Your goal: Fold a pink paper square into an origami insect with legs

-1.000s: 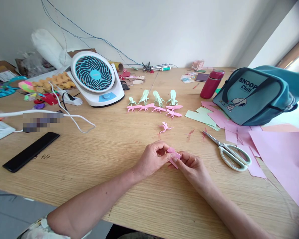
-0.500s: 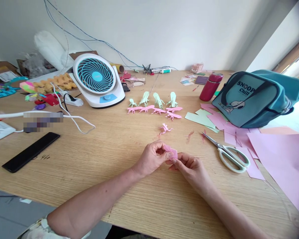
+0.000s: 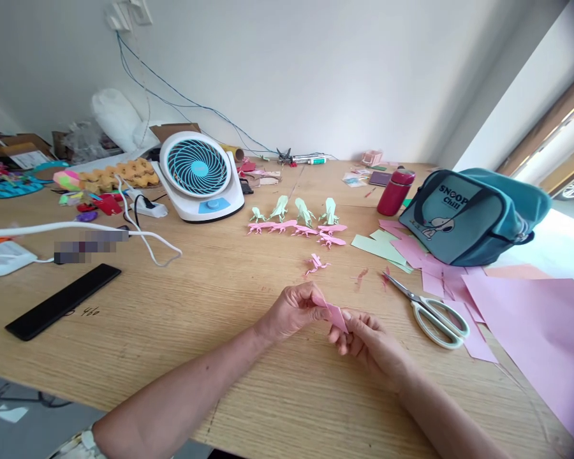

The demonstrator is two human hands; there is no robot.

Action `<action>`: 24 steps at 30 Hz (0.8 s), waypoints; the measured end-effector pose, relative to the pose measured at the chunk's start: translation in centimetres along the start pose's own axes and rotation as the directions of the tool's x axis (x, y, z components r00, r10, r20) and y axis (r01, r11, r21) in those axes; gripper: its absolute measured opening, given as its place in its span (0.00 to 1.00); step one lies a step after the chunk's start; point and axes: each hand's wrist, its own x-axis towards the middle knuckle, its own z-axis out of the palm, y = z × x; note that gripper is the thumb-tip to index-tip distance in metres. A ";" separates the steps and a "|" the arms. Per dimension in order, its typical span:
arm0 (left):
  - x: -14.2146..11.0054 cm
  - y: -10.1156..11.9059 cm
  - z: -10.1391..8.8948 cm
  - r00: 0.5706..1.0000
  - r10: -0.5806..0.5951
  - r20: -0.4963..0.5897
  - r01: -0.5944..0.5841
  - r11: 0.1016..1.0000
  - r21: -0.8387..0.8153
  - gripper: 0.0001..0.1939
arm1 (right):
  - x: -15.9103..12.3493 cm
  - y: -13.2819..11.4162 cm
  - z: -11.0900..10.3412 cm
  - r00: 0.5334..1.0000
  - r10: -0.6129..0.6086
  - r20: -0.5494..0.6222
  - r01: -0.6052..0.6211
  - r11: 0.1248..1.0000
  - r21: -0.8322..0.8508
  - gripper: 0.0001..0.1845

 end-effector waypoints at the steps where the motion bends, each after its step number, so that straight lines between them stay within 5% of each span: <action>1: 0.0 0.1 0.0 1.000 -0.008 0.027 0.008 1.000 -0.009 0.20 | -0.1 0.0 -0.1 0.999 0.038 0.023 -0.040 0.998 0.052 0.21; 8: -0.4 0.3 0.1 0.983 -0.101 0.151 0.109 0.993 -0.044 0.20 | -0.2 -0.2 0.0 0.992 0.115 0.055 -0.117 0.992 0.038 0.21; 15: -0.1 -0.7 -0.1 0.992 -0.101 -0.069 0.100 0.995 -0.029 0.23 | 0.5 0.1 -0.5 0.980 -0.130 -0.153 0.124 0.991 -0.049 0.20; 24: -0.5 -0.9 0.9 0.989 -0.072 -0.129 0.085 0.991 0.101 0.16 | 1.3 0.8 -0.6 0.927 -0.271 -0.260 0.213 0.949 -0.232 0.23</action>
